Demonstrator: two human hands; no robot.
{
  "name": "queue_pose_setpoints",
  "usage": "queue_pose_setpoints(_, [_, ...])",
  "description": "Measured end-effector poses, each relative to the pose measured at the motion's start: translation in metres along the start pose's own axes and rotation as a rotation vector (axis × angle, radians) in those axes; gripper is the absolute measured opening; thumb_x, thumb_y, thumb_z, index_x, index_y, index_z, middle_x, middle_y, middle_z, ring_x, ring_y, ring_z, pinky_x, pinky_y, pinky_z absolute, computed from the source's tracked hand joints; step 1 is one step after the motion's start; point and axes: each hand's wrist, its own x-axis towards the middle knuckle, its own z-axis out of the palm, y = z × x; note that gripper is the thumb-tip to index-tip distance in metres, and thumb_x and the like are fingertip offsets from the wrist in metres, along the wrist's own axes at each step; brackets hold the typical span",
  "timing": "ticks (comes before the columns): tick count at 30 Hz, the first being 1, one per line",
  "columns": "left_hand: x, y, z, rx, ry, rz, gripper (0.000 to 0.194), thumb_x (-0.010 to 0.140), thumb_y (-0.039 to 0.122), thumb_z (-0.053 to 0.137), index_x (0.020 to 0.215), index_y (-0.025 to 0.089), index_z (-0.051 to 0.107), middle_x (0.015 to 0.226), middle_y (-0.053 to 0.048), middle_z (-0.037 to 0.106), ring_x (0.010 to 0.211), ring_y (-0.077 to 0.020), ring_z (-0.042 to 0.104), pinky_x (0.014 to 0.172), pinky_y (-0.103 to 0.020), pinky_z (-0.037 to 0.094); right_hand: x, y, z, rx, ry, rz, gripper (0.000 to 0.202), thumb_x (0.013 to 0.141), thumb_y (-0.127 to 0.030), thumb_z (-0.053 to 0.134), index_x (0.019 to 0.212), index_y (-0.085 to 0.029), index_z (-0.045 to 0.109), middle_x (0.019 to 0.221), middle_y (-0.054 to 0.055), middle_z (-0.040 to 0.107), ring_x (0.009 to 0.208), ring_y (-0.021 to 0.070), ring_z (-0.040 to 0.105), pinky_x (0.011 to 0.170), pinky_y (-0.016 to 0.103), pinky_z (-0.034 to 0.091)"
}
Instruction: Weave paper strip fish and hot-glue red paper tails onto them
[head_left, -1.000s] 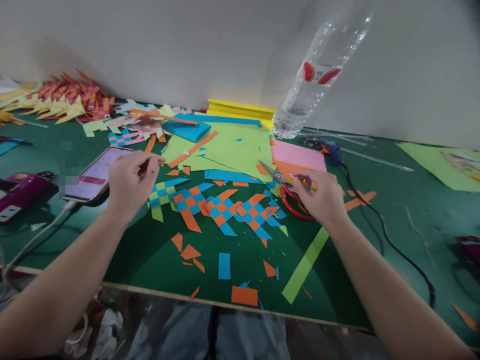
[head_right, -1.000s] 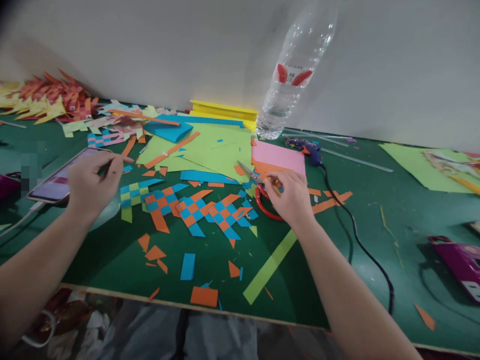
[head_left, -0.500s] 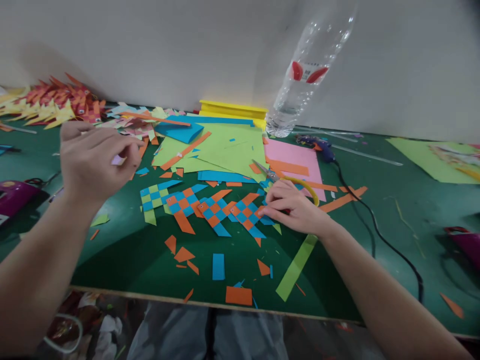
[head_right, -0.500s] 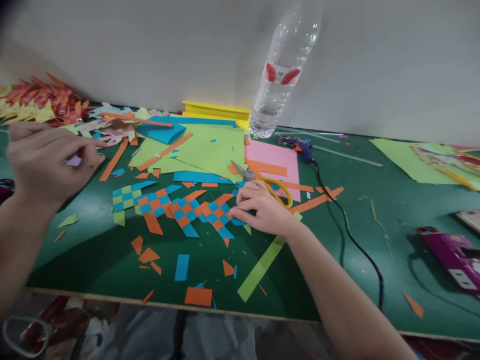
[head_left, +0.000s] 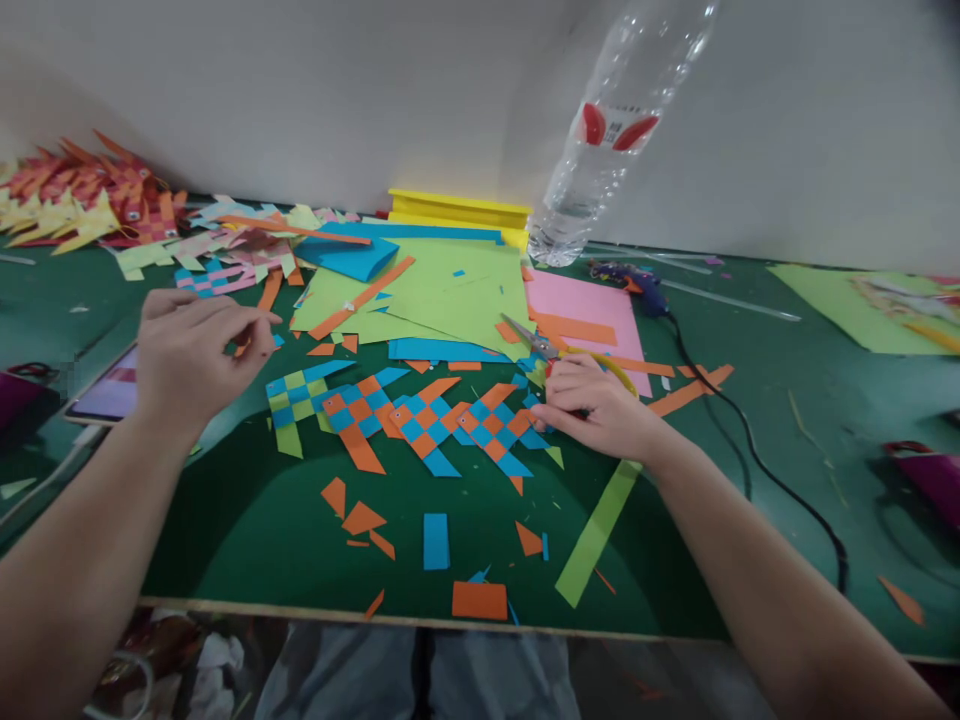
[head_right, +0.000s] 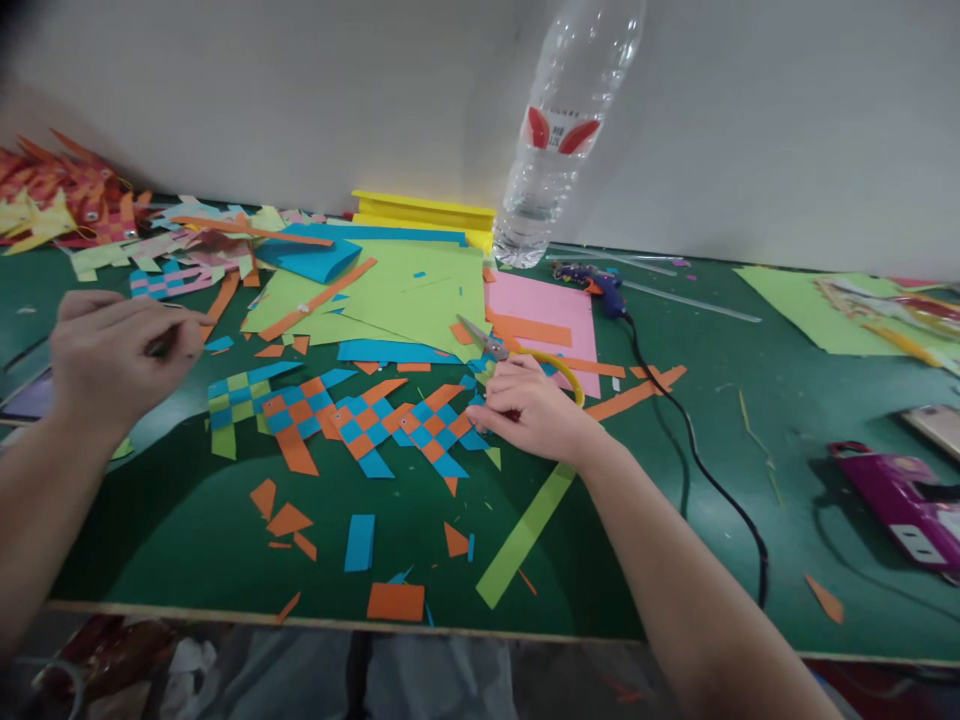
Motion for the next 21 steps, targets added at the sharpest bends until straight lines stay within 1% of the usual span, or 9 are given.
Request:
queue_pose_setpoints(3, [0.0,0.002,-0.001,-0.027,-0.012,-0.014,0.015,0.078,0.01,0.055,0.072,0.023,0.057,0.067,0.005,0.068,0.056,-0.0136,0.058,0.074,-0.033,0.04,-0.002,0.003,-0.001,-0.026,0.041,0.02,0.044,0.094,-0.031,0.051,0.051,-0.02,0.05,0.051,-0.003,0.044,0.061,0.0114,0.041,0.083,0.036,0.035])
queue_pose_setpoints(4, [0.0,0.002,-0.001,-0.03,-0.011,-0.027,0.016,0.077,0.009,0.055,0.071,0.024,0.057,0.068,0.006,0.068,0.056,-0.0135,0.058,0.075,-0.033,0.04,-0.002,0.003,-0.002,-0.017,0.057,0.023,0.045,0.094,-0.03,0.05,0.051,-0.02,0.049,0.052,-0.003,0.043,0.06,0.0112,0.04,0.081,0.035,0.035])
queue_pose_setpoints(6, [-0.001,0.002,-0.001,-0.038,-0.01,-0.044,0.016,0.076,0.009,0.054,0.071,0.024,0.058,0.068,0.006,0.068,0.056,-0.0134,0.058,0.076,-0.033,0.04,-0.002,0.001,-0.002,0.028,0.07,0.013,0.041,0.095,-0.029,0.049,0.055,-0.02,0.054,0.055,-0.003,0.047,0.061,0.011,0.043,0.08,0.035,0.035])
queue_pose_setpoints(9, [-0.002,0.001,0.0,-0.066,-0.022,-0.054,0.016,0.076,0.01,0.055,0.073,0.025,0.059,0.07,0.006,0.069,0.056,-0.0138,0.058,0.075,-0.033,0.041,0.001,-0.003,-0.001,0.054,0.02,-0.007,0.035,0.095,-0.03,0.05,0.063,-0.02,0.06,0.059,-0.002,0.053,0.065,0.0115,0.046,0.084,0.036,0.035])
queue_pose_setpoints(12, [-0.002,0.002,0.0,-0.085,-0.026,-0.056,0.016,0.077,0.01,0.055,0.075,0.025,0.061,0.068,0.006,0.068,0.055,-0.0138,0.057,0.075,-0.033,0.041,0.001,-0.003,0.0,0.013,-0.033,0.003,0.036,0.094,-0.032,0.052,0.061,-0.02,0.059,0.056,-0.003,0.052,0.064,0.0117,0.044,0.084,0.037,0.035])
queue_pose_setpoints(15, [-0.001,0.003,0.0,-0.081,-0.01,-0.051,0.016,0.077,0.01,0.055,0.075,0.024,0.061,0.068,0.005,0.068,0.055,-0.0137,0.056,0.074,-0.033,0.041,-0.001,0.002,-0.001,-0.022,-0.017,0.024,0.037,0.093,-0.033,0.053,0.058,-0.02,0.057,0.053,-0.003,0.049,0.065,0.0123,0.043,0.083,0.036,0.035])
queue_pose_setpoints(18, [-0.001,0.004,0.001,-0.085,0.002,-0.055,0.016,0.077,0.009,0.055,0.074,0.024,0.061,0.069,0.006,0.068,0.055,-0.0134,0.057,0.074,-0.032,0.041,-0.003,0.008,-0.001,-0.057,-0.009,0.036,0.042,0.093,-0.031,0.051,0.053,-0.02,0.051,0.051,-0.004,0.044,0.061,0.0118,0.041,0.083,0.036,0.035])
queue_pose_setpoints(21, [-0.001,0.004,0.001,-0.09,-0.004,-0.06,0.016,0.077,0.01,0.055,0.074,0.024,0.062,0.066,0.006,0.067,0.055,-0.0128,0.056,0.073,-0.031,0.041,-0.004,0.009,-0.001,-0.09,-0.007,0.041,0.047,0.093,-0.029,0.049,0.048,-0.019,0.04,0.049,-0.005,0.036,0.056,0.0109,0.036,0.08,0.035,0.035])
